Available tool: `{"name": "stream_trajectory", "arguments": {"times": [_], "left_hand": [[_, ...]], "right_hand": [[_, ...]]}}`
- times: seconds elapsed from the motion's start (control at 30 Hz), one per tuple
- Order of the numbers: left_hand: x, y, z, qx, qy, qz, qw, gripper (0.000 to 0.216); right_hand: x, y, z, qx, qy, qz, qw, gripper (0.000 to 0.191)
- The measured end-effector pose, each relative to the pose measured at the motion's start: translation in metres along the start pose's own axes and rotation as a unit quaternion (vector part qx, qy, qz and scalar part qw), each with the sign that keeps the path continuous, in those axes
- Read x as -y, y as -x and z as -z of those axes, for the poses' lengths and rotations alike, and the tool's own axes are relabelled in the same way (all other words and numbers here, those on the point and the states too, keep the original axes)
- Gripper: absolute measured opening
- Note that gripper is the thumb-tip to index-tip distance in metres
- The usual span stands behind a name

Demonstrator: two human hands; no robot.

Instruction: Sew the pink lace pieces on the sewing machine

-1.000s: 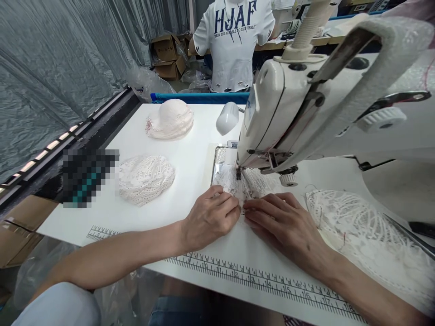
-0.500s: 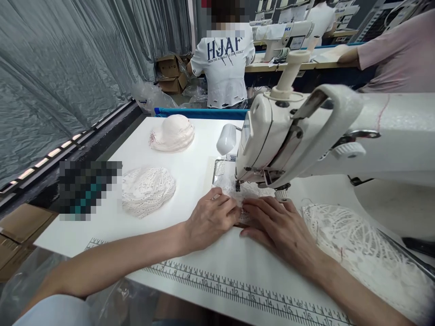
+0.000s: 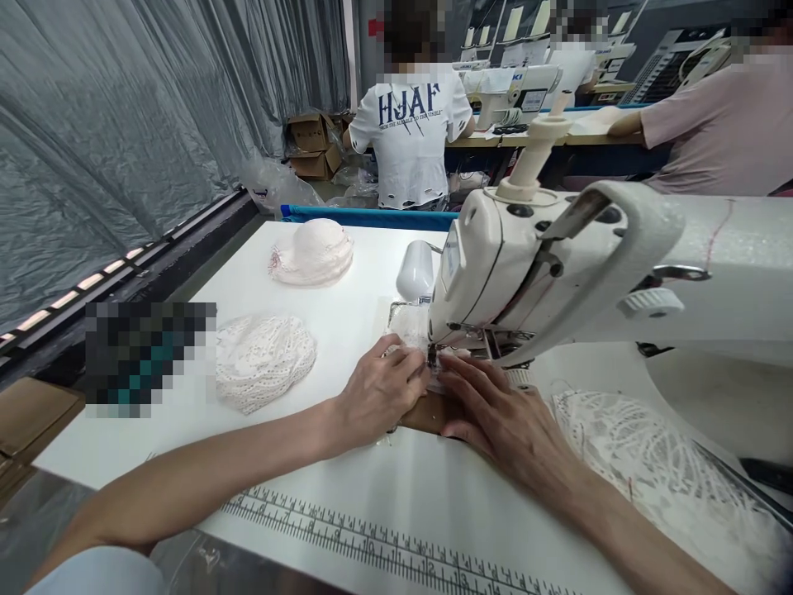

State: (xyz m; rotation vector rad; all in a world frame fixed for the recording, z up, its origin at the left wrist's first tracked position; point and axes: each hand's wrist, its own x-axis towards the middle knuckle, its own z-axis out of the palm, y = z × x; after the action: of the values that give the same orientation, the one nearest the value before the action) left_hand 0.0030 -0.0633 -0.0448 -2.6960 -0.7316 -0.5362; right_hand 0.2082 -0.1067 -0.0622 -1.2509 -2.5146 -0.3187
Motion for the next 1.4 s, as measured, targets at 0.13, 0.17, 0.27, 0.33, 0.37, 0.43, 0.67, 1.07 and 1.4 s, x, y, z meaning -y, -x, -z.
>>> {"name": "stream_trajectory", "arguments": {"times": [0.13, 0.17, 0.27, 0.33, 0.37, 0.43, 0.67, 1.07, 1.4], "left_hand": [[-0.005, 0.002, 0.001, -0.013, -0.021, -0.008, 1.000, 0.019], [-0.007, 0.002, 0.002, -0.014, -0.022, -0.014, 1.000, 0.019], [-0.011, 0.004, 0.004, -0.012, -0.014, -0.032, 0.999, 0.017], [-0.012, 0.005, 0.004, -0.010, -0.010, -0.036, 0.999, 0.017], [-0.013, 0.005, 0.004, -0.010, -0.010, -0.035, 0.999, 0.017], [-0.013, 0.005, 0.004, -0.012, -0.012, -0.034, 0.999, 0.018], [-0.009, 0.005, 0.001, -0.005, -0.021, -0.010, 1.000, 0.022], [0.011, -0.003, -0.002, 0.018, -0.099, 0.028, 0.995, 0.028], [-0.036, 0.080, 0.076, 0.115, -0.016, 0.006, 0.993, 0.024]], "right_hand": [[0.002, 0.003, 0.002, -0.013, -0.005, 0.014, 1.000, 0.051], [0.003, 0.003, 0.003, -0.022, -0.012, 0.018, 1.000, 0.049], [0.008, 0.004, 0.006, -0.040, -0.040, 0.022, 0.998, 0.043], [0.009, 0.003, 0.007, -0.042, -0.052, 0.017, 0.998, 0.042], [0.010, 0.003, 0.007, -0.041, -0.053, 0.013, 0.998, 0.042], [0.009, 0.003, 0.007, -0.039, -0.053, 0.010, 0.998, 0.042], [0.006, 0.003, 0.004, -0.052, -0.044, -0.011, 0.998, 0.040], [0.011, -0.003, 0.008, -0.046, -0.025, -0.043, 0.998, 0.032], [0.045, 0.001, 0.021, -0.123, -0.013, 0.084, 0.989, 0.019]]}}
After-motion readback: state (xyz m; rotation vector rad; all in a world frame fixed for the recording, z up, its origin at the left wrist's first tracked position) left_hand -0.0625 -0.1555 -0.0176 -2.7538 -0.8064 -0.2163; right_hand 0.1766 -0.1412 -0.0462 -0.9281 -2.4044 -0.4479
